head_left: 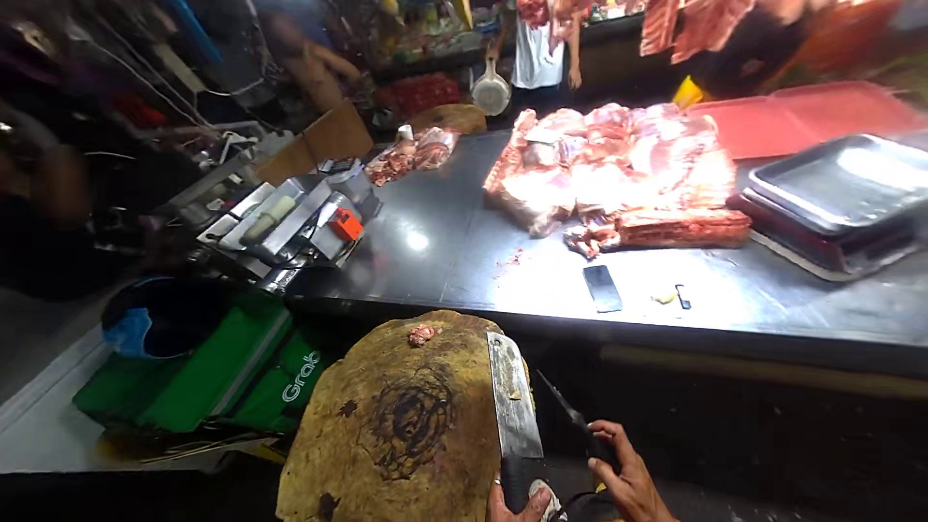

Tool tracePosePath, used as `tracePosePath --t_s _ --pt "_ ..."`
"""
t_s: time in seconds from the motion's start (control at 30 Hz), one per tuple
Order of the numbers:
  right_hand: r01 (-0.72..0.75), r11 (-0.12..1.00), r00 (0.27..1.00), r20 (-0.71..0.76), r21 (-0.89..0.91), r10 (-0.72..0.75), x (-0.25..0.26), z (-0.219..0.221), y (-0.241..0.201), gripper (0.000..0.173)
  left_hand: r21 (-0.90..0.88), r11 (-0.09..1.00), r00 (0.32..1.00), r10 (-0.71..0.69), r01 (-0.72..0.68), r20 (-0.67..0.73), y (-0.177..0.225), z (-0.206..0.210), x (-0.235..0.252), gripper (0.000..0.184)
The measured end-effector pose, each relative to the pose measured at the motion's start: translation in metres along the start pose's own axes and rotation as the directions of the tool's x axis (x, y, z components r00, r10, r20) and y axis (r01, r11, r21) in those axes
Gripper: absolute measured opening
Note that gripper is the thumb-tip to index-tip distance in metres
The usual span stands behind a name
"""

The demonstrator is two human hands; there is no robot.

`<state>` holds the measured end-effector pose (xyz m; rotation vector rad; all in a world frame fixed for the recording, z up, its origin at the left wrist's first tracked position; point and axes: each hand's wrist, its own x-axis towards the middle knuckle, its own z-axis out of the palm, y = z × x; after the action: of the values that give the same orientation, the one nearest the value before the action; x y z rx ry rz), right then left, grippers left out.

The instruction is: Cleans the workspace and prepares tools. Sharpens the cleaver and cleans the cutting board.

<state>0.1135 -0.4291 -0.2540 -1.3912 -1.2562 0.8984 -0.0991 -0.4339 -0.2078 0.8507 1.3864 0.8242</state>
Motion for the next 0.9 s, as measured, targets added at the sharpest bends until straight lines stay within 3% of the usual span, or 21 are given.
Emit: tracePosePath --t_s 0.1,0.3,0.47,0.6,0.77,0.9 --pt "-0.037 0.994 0.999 -0.041 -0.1 0.033 -0.014 -0.031 0.026 0.043 -0.006 0.999 0.996 -0.044 0.045 0.081 -0.006 0.016 -0.006 0.059" --pt "-0.02 0.969 0.99 0.133 -0.245 0.054 -0.059 -0.087 0.056 0.037 0.075 0.982 0.965 -0.185 0.173 0.187 -0.019 0.055 -0.023 0.065" --pt "-0.021 0.993 0.982 0.182 -0.119 0.042 -0.088 -0.119 0.075 0.032 0.082 0.96 0.931 -0.281 0.269 0.233 -0.032 0.083 -0.045 0.058" --pt "-0.074 0.993 0.977 0.191 -0.087 0.09 -0.071 -0.145 0.099 0.034 0.148 0.936 0.898 -0.349 0.32 0.267 -0.04 0.089 -0.064 0.067" --pt "-0.09 0.996 0.954 0.286 -0.01 0.089 -0.086 -0.148 0.102 0.032 0.147 0.933 0.898 -0.357 0.329 0.256 -0.049 0.098 -0.075 0.064" --pt "-0.204 0.977 0.955 0.206 -0.056 0.211 -0.069 -0.16 0.121 0.031 0.175 0.918 0.885 -0.39 0.355 0.253 -0.051 0.102 -0.083 0.068"
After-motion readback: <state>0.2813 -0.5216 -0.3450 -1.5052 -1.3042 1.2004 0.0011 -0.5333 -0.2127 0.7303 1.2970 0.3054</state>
